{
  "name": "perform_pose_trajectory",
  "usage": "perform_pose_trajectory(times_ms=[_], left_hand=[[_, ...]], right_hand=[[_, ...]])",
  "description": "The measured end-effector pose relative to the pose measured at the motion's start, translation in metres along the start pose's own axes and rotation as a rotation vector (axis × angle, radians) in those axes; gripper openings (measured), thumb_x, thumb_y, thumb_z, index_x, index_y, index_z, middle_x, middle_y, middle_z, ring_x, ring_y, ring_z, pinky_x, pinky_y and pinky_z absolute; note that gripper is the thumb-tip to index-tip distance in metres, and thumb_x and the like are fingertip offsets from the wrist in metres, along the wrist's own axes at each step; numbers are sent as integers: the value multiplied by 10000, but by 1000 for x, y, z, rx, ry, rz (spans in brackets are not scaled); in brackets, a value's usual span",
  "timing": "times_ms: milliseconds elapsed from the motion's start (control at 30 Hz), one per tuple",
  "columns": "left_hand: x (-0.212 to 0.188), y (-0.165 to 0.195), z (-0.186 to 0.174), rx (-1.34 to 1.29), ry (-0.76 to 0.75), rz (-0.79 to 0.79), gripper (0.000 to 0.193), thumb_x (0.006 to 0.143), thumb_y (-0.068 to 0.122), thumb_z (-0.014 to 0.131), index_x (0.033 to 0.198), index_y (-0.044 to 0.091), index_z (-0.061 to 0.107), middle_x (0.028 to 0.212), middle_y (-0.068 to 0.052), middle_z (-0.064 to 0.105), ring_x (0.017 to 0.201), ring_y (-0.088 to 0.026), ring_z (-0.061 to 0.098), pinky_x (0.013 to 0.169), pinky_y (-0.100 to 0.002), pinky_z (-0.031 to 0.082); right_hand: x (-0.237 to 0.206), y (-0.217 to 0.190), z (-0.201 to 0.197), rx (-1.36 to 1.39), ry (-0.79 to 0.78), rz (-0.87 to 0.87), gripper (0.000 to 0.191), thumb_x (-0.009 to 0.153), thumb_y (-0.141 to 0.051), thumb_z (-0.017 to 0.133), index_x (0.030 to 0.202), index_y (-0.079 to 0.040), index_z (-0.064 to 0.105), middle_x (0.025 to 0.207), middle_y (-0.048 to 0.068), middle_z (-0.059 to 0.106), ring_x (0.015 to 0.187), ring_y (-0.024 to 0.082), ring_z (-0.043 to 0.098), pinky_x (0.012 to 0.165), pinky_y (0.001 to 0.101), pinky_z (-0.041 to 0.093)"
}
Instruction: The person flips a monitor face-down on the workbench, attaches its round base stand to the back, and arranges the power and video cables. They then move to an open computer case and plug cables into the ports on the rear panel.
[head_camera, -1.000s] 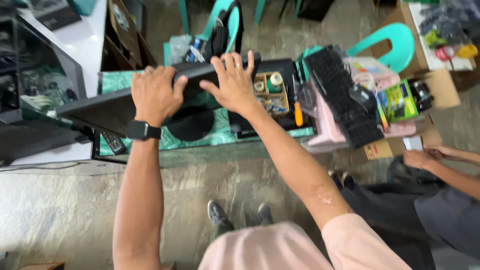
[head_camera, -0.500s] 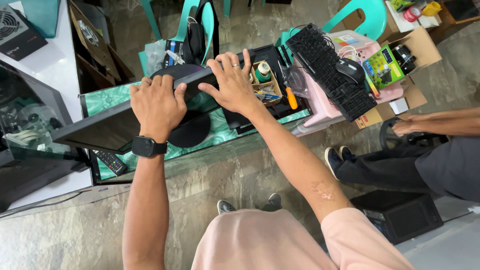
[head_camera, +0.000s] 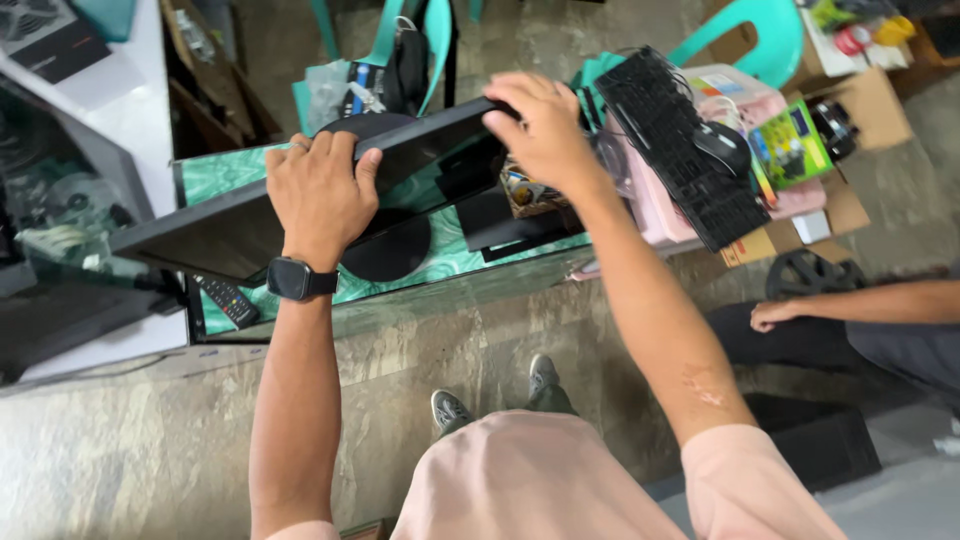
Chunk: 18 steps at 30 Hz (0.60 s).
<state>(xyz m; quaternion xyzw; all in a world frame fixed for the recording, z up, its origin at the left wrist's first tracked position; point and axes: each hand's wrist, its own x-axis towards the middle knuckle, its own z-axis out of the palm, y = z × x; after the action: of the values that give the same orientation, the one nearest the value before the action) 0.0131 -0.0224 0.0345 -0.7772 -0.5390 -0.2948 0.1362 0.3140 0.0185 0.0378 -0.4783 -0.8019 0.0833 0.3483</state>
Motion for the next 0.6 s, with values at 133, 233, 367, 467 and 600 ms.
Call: perform_pose_trajectory(times_ms=[133, 233, 367, 467, 600], left_hand=[[3, 3, 4, 25, -44, -18, 315, 1031, 409, 676, 954, 104, 683, 911, -82, 676, 893, -334, 611, 788, -489, 393], [6, -1, 1, 33, -69, -28, 330, 1048, 419, 670, 972, 99, 698, 959, -80, 695, 923, -328, 621, 819, -492, 397], [5, -5, -13, 15, -96, -70, 360, 1090, 442, 684, 1043, 88, 728, 1035, -84, 701, 1020, -329, 612, 946, -501, 386], [-1, 12, -20, 14, -7, -99, 280, 1042, 358, 719, 1080, 81, 719, 1170, -88, 679, 1186, -327, 565, 1052, -522, 324], [-11, 60, -9, 48, 184, -126, 249, 988, 178, 756, 1186, 49, 678, 1358, -162, 566, 1362, -332, 444, 1191, -514, 267]], right_hand=[[-4, 21, -3, 358, -27, 19, 282, 1057, -143, 664, 1323, -50, 661, 1414, 122, 648, 1307, 263, 621, 1089, 369, 491], [-5, 40, 1, 525, -12, 118, 343, 1037, -101, 663, 1370, -27, 624, 1357, 122, 649, 1206, 208, 622, 955, 334, 519], [1, 87, -9, 558, -98, 304, 245, 1031, -124, 642, 1248, -15, 673, 1125, 79, 745, 971, 124, 703, 817, 259, 564], [0, 125, -11, 644, -97, 281, 186, 1031, -113, 642, 1151, 16, 703, 1035, 64, 766, 901, 103, 722, 821, 243, 580], [-9, 167, 3, 749, -104, 377, 163, 1017, -109, 651, 1108, 12, 710, 967, 61, 761, 826, 85, 711, 751, 241, 566]])
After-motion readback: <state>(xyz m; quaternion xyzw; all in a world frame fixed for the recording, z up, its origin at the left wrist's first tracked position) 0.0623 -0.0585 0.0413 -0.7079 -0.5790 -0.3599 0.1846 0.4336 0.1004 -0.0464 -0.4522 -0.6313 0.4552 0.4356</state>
